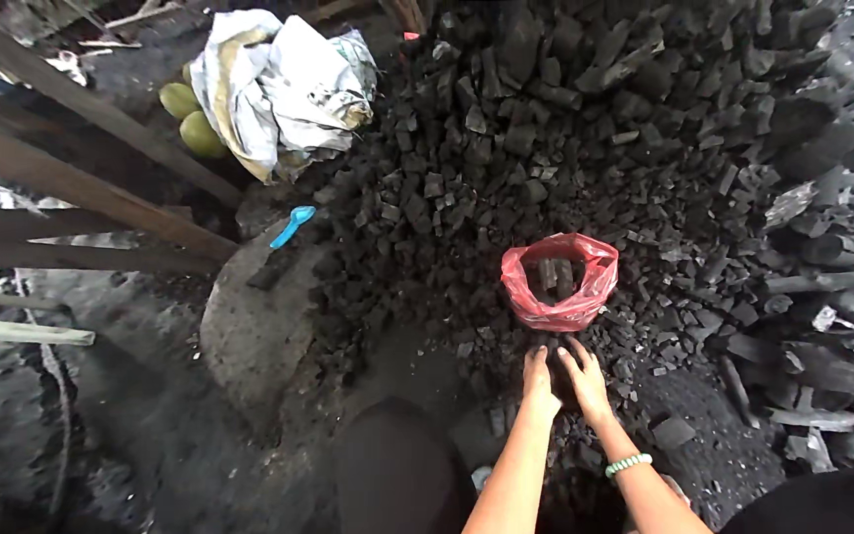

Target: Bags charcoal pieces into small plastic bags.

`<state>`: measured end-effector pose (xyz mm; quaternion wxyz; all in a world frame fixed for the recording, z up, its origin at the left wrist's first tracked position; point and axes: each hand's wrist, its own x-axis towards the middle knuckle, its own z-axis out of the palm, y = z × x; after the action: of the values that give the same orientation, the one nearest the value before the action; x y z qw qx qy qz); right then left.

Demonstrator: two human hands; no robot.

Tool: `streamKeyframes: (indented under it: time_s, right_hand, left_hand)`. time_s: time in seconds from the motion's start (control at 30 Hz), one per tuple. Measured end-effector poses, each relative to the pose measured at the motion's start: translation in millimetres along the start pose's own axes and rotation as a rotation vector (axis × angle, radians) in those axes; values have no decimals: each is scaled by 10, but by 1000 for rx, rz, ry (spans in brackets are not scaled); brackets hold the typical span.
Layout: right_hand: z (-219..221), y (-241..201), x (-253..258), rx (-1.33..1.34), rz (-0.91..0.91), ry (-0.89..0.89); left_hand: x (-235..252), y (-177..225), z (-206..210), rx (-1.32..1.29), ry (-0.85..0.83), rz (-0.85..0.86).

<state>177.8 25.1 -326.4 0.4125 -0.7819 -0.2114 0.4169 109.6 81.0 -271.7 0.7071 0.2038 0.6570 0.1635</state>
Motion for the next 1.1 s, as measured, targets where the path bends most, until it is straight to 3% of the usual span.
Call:
streamKeyframes:
  time_s: [0.1, 0.2, 0.33, 0.43, 0.57, 0.7, 0.9, 1.0, 1.1]
  right_hand:
    - [-80, 12, -137, 139, -38, 9]
    - [-165, -267, -323, 237, -228, 187]
    - [-378, -975, -268, 274, -589, 300]
    - [-481, -1469, 79, 288, -719, 208]
    - [-533, -1500, 682, 156, -547, -69]
    - [-663, -1334, 860, -191, -468, -208]
    - [-881, -1517, 822, -583, -411, -261]
    - [-955, -1518, 766, -733, -390, -247]
    - [-1058, -1512, 566, -950, -379, -197]
  left_hand:
    - [-184, -48, 6, 37, -91, 47]
    - [-526, 67, 129, 36, -144, 244]
    - [-918, 583, 308, 100, -258, 595]
    - [-772, 1114, 409, 111, -366, 778]
    - [-221, 1485, 327, 177, -489, 629]
    - [-17, 1512, 214, 432, -424, 543]
    - [-247, 1653, 170, 918, -523, 617]
    - [-308, 1662, 161, 1340, -551, 763]
    - [-525, 1614, 185, 1733, -329, 807]
